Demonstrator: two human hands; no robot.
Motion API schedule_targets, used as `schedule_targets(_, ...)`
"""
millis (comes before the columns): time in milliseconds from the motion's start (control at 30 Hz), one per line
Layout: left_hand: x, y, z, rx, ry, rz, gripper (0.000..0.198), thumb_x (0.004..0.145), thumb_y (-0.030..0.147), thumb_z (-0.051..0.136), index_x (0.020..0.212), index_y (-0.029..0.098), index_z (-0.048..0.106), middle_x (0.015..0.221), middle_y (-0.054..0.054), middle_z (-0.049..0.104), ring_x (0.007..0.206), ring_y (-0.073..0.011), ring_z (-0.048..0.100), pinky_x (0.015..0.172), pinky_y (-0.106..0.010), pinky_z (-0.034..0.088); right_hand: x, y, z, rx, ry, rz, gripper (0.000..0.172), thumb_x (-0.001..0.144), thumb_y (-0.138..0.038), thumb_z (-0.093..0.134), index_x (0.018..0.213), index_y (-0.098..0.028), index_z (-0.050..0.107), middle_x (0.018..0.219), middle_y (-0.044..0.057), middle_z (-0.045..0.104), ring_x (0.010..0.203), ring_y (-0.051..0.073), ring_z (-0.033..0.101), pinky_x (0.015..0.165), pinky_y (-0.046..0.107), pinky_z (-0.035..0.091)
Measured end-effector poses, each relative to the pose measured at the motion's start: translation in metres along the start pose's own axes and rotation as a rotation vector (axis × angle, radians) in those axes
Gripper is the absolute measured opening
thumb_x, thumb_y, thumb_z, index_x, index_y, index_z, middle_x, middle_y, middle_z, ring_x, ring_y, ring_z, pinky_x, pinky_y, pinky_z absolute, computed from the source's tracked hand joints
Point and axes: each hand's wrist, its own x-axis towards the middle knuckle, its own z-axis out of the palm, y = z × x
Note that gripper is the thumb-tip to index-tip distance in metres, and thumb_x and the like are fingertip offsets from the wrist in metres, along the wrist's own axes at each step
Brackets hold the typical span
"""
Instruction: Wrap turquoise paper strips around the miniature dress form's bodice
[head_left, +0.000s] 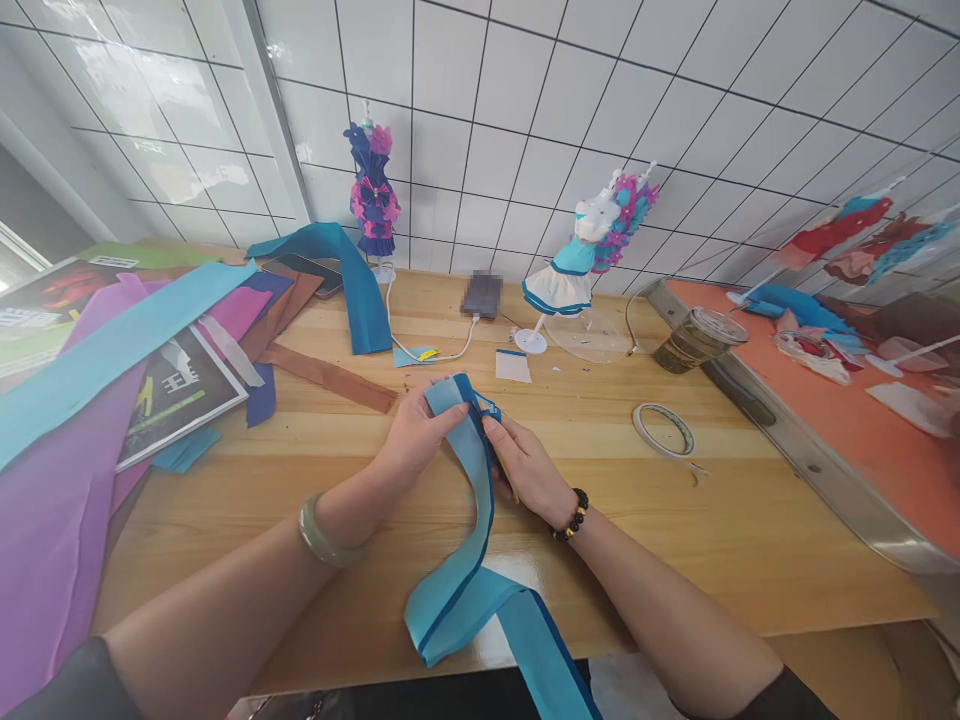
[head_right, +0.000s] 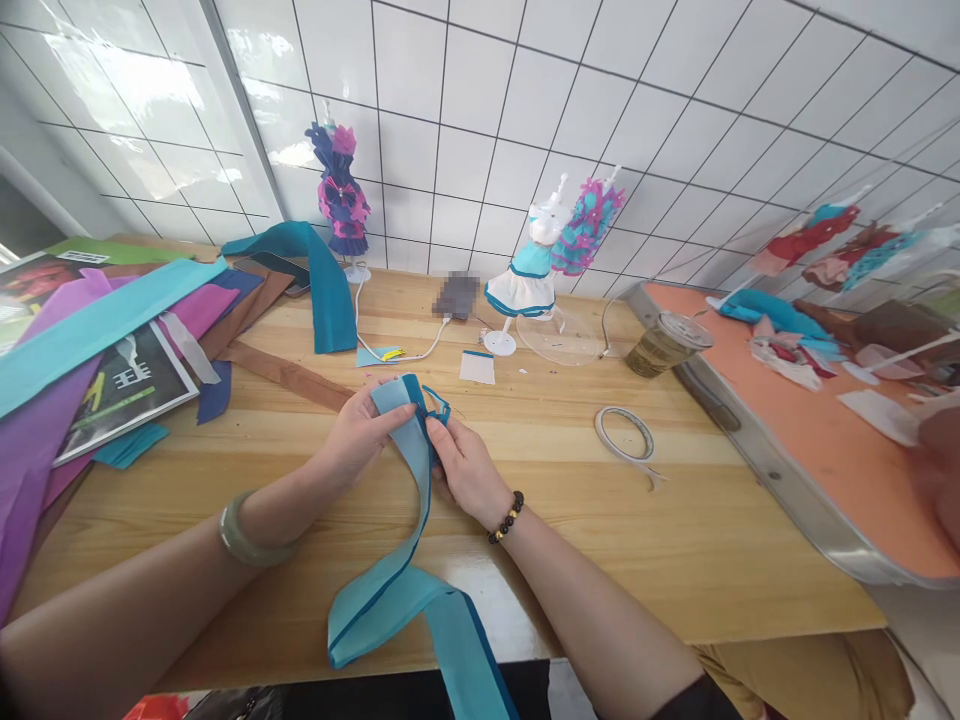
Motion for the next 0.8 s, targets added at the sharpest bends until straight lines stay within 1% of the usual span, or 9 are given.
schedule_targets(133, -0.0016, 0.0018, 0.0038, 0.016, 0.005, 0.000, 0.038, 0.066, 0.026, 0.075, 0.100, 0.017, 0.060, 0.089, -0.002, 0.068, 0.086, -0.0186, 0.064, 0.082, -0.031, 0.049, 0.0005, 0.0005, 0.0003, -0.020, 0.010, -0.030, 0.041, 0.088, -0.062, 0.041, 0.082, -0.021, 0.048, 0.046, -0.007, 0.041, 0.031, 0.007, 0.037, 0.028, 0.019, 0.026)
schedule_targets(433, -0.0017, 0.0023, 0.0053, 0.007, 0.031, -0.021, 0.040, 0.063, 0.023, 0.076, 0.100, 0.018, 0.061, 0.087, -0.001, 0.068, 0.084, -0.0183, 0.064, 0.081, -0.031, 0.049, 0.0005, 0.0007, -0.0004, -0.005, 0.013, -0.020, 0.041, 0.087, -0.062, 0.042, 0.079, -0.022, 0.045, 0.048, -0.007, 0.040, 0.031, 0.007, 0.036, 0.029, 0.019, 0.026)
schedule_targets(667, -0.0019, 0.0034, 0.0053, -0.018, 0.037, -0.041, 0.043, 0.061, 0.023, 0.077, 0.100, 0.018, 0.062, 0.084, 0.000, 0.069, 0.082, -0.0181, 0.064, 0.081, -0.031, 0.048, 0.0010, 0.0012, 0.0000, 0.001, 0.004, 0.001, 0.041, 0.087, -0.062, 0.042, 0.083, -0.022, 0.047, 0.047, -0.008, 0.040, 0.031, 0.007, 0.035, 0.028, 0.019, 0.026)
schedule_targets(800, -0.0005, 0.0005, 0.0032, -0.009, 0.026, -0.028, 0.042, 0.062, 0.023, 0.077, 0.101, 0.019, 0.062, 0.086, 0.000, 0.068, 0.082, -0.0173, 0.063, 0.081, -0.030, 0.047, 0.0023, 0.0039, -0.0013, -0.001, 0.004, -0.002, 0.040, 0.088, -0.061, 0.042, 0.085, -0.021, 0.047, 0.048, -0.008, 0.040, 0.031, 0.006, 0.036, 0.029, 0.019, 0.027)
